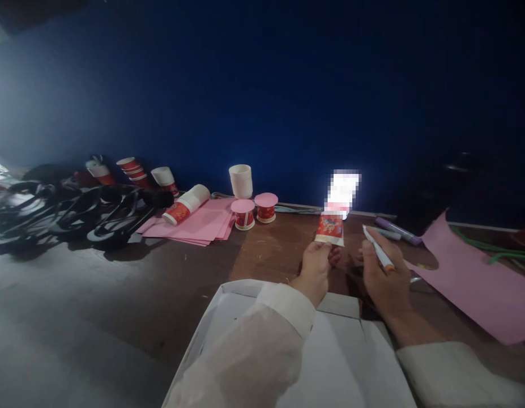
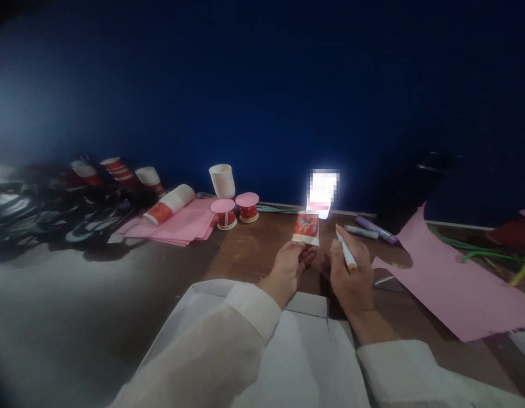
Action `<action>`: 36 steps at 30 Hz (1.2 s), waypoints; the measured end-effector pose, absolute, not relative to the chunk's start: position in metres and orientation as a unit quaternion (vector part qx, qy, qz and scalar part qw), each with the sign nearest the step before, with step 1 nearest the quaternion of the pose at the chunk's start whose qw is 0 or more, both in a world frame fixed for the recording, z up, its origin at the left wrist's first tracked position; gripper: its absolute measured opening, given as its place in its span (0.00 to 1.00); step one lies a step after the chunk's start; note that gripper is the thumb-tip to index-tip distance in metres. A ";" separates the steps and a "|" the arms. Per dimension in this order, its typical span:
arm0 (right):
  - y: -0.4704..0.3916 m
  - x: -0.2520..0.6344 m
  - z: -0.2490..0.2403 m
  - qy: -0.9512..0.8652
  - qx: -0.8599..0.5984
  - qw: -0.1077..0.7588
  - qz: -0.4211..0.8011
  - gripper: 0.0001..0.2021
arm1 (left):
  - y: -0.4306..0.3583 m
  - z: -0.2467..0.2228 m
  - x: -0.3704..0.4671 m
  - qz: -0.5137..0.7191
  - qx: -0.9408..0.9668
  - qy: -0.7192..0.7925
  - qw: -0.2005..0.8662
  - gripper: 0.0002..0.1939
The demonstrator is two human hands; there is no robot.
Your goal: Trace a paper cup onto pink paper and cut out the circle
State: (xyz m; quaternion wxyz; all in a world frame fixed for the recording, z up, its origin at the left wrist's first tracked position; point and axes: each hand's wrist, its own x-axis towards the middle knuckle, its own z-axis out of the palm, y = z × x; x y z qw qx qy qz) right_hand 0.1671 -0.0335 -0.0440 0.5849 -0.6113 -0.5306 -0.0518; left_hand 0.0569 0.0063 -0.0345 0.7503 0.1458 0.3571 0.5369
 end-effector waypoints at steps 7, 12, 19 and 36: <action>-0.043 0.158 -0.032 -0.614 -0.548 0.552 -0.135 0.12 | 0.005 -0.035 0.055 0.538 0.141 0.313 0.770 0.07; -0.042 0.158 -0.037 -0.600 -0.577 0.539 -0.128 0.11 | 0.004 -0.035 0.055 0.535 0.139 0.314 0.772 0.06; -0.037 0.162 -0.040 -0.618 -0.569 0.523 -0.143 0.11 | 0.006 -0.039 0.058 0.536 0.158 0.307 0.771 0.06; -0.035 0.164 -0.041 -0.623 -0.571 0.514 -0.147 0.12 | 0.006 -0.039 0.056 0.522 0.182 0.326 0.767 0.08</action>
